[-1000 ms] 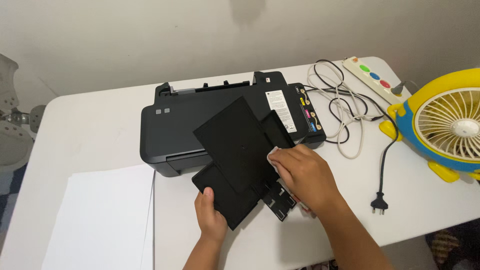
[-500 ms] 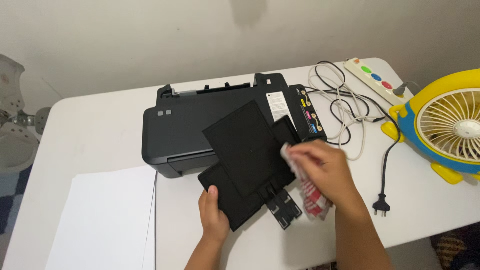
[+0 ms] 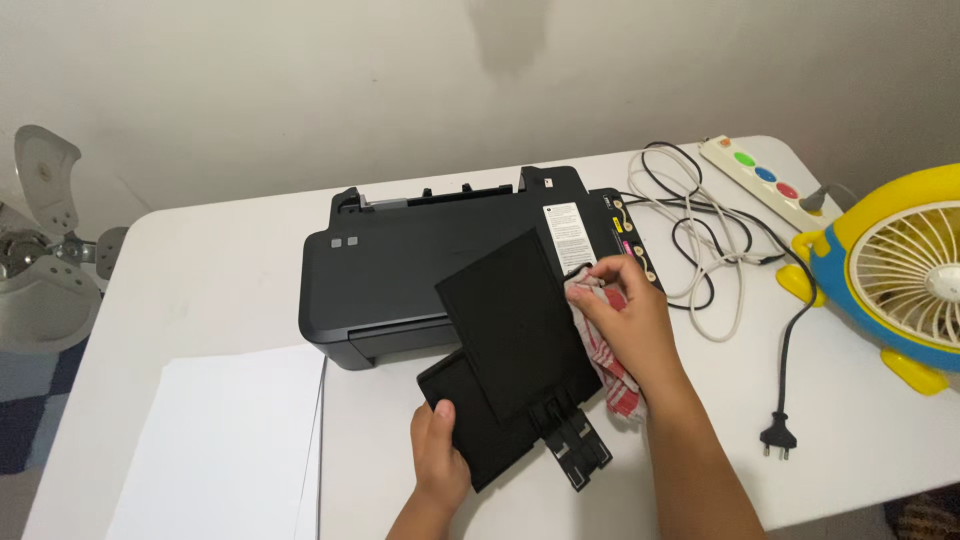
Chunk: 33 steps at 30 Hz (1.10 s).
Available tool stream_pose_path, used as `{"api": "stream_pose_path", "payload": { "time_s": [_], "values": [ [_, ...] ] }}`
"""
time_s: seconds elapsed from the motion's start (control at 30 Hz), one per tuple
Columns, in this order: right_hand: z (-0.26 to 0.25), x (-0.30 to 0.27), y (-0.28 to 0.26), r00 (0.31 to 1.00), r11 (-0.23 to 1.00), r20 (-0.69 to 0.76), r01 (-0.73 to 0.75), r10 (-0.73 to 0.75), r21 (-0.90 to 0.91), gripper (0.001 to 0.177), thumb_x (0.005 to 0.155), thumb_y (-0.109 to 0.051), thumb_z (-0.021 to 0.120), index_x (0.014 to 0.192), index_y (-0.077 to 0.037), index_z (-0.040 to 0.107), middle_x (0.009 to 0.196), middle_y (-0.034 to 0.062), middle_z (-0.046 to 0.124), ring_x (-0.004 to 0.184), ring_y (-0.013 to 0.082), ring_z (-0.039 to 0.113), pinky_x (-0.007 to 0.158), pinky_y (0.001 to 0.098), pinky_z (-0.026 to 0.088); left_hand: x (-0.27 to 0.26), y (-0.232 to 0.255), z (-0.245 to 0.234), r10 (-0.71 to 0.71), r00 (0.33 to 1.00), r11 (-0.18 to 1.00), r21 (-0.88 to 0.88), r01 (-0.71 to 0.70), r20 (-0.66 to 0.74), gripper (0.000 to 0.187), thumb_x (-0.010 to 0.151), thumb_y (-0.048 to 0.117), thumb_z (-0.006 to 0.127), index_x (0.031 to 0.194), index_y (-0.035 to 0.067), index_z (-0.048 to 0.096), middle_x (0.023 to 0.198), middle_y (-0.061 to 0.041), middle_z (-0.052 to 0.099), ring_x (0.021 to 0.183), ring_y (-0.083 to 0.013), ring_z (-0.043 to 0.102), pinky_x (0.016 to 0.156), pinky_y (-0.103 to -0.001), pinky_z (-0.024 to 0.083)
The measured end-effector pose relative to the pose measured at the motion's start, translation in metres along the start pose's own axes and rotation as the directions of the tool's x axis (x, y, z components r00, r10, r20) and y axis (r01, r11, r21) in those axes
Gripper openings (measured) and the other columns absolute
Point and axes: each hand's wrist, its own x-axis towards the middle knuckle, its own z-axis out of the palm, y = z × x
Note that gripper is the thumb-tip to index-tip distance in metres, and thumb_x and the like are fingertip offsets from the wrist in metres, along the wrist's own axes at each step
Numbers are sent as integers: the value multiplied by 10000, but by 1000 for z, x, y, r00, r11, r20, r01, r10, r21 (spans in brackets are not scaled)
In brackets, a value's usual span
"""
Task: The person wipes the printer's output tray with a cloth, then reattaches the tray to the printer. They then load several sheets of white paper into the printer's input slot one by one.
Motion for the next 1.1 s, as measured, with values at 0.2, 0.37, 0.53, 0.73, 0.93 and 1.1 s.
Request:
{"api": "stream_pose_path", "payload": {
  "time_s": [0.2, 0.37, 0.53, 0.73, 0.93, 1.1],
  "values": [
    [-4, -1, 26, 997, 995, -21, -77, 79, 63, 258, 836, -213, 811, 950, -78, 623, 879, 84, 722, 779, 95, 632, 682, 278, 515, -2, 4, 5, -27, 999, 999, 31, 28, -16, 509, 1067, 374, 396, 812, -16, 601, 722, -104, 621, 690, -184, 562, 685, -343, 475],
    [-10, 4, 40, 998, 997, 66, 12, -17, 75, 238, 792, -177, 820, 878, -58, 633, 1109, 65, 707, 942, 98, 692, 785, 270, 564, 4, 23, 12, -175, 984, 960, -229, 162, -41, 456, 947, 345, 415, 969, -33, 669, 928, -130, 734, 894, -206, 658, 863, -347, 506],
    [-17, -7, 38, 980, 998, 196, -38, 26, 59, 256, 794, -169, 846, 861, -32, 639, 992, 110, 728, 909, 156, 669, 806, 298, 539, 10, 18, 2, -152, 965, 980, -160, 119, -213, 534, 1068, 386, 413, 942, -78, 646, 807, -189, 692, 712, -250, 648, 703, -373, 527],
    [-20, -11, 23, 971, 989, 188, -140, 145, -38, 248, 744, -188, 851, 830, -54, 661, 938, 63, 773, 823, 163, 722, 736, 309, 568, 5, 4, -8, -99, 969, 972, -230, 46, -228, 463, 1036, 363, 424, 878, -21, 628, 788, -155, 679, 729, -199, 650, 713, -330, 529],
    [-14, -19, 30, 999, 996, 10, 44, -44, -81, 237, 815, -210, 813, 902, -65, 647, 953, 53, 782, 842, 154, 751, 744, 294, 573, 3, -10, -11, -69, 960, 983, -183, 19, -272, 475, 1086, 384, 447, 849, -4, 586, 789, -133, 630, 739, -182, 605, 737, -323, 529],
    [-17, -7, 63, 977, 879, 63, -211, 204, 427, 187, 937, -184, 698, 919, -27, 597, 857, 96, 762, 708, 147, 701, 591, 297, 563, 7, 3, -14, -101, 970, 971, -234, 48, -219, 518, 1057, 409, 437, 874, -35, 632, 772, -162, 664, 696, -219, 645, 662, -330, 528]
  ]
}}
